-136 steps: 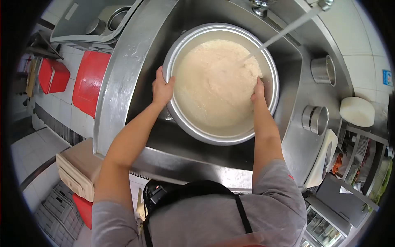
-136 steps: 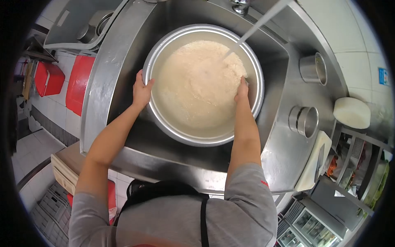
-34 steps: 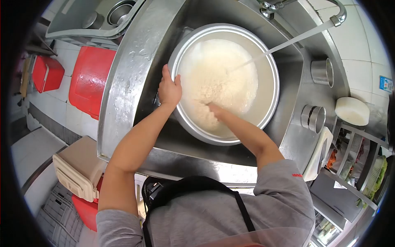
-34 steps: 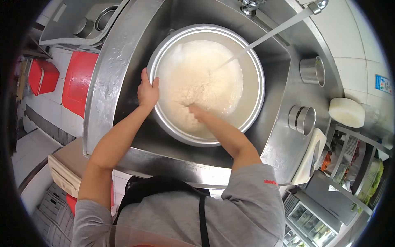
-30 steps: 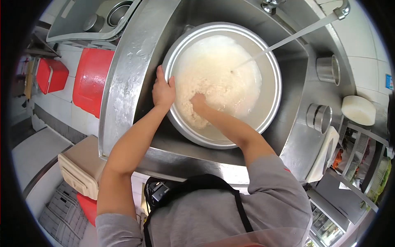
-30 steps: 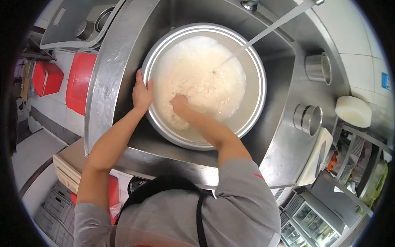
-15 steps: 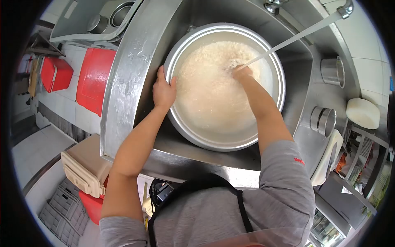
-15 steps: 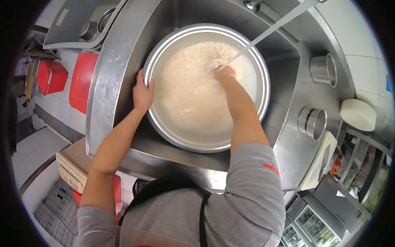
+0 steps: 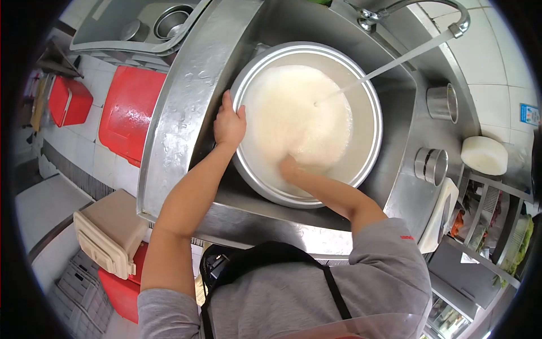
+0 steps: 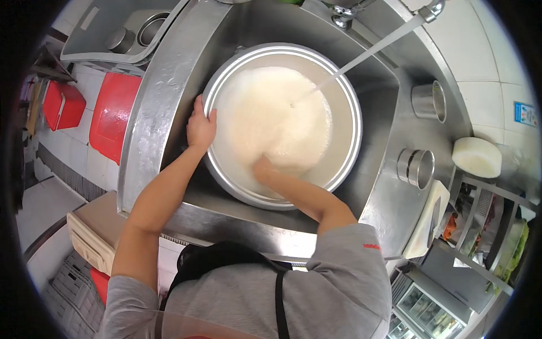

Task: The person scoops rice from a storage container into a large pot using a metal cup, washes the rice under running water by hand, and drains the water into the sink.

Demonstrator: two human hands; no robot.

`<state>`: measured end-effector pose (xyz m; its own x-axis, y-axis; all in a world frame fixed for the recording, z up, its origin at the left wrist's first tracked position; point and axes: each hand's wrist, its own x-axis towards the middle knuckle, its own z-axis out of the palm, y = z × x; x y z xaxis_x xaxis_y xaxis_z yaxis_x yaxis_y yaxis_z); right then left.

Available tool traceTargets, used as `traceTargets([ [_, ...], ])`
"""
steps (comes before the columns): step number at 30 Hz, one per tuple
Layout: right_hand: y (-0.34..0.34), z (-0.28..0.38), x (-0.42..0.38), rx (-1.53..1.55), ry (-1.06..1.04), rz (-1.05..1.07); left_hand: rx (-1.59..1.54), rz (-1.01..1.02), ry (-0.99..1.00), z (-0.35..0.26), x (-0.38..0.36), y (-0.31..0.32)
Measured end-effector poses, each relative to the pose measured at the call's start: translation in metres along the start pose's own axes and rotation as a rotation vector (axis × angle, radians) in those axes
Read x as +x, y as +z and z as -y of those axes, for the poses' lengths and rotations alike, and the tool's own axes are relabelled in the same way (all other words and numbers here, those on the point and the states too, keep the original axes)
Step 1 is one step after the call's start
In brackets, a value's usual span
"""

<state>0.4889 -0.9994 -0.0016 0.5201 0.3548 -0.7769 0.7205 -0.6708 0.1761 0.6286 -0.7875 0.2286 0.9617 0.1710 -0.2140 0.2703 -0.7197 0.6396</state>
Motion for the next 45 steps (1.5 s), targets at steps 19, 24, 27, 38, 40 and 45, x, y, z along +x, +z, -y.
traceTargets([
  [19,-0.087,-0.228,-0.060,1.122,0.810,-0.568,-0.313,0.060,-0.063,-0.016,0.003,0.010],
  [24,-0.100,-0.269,-0.015,1.338,0.908,-0.849,-0.330,0.080,-0.092,-0.019,0.004,0.008],
  [27,-0.121,-0.269,0.009,1.442,0.830,-0.935,-0.346,0.082,-0.100,-0.018,0.005,0.008],
  [38,-0.149,-0.107,0.003,1.077,0.303,-0.630,-0.312,0.067,-0.086,-0.014,0.008,0.013],
  [40,-0.138,-0.079,-0.018,0.965,0.175,-0.497,-0.311,0.076,-0.087,-0.013,0.009,0.013],
  [45,-0.115,-0.048,-0.050,0.746,-0.011,-0.295,-0.283,0.102,-0.119,-0.017,0.007,0.007],
])
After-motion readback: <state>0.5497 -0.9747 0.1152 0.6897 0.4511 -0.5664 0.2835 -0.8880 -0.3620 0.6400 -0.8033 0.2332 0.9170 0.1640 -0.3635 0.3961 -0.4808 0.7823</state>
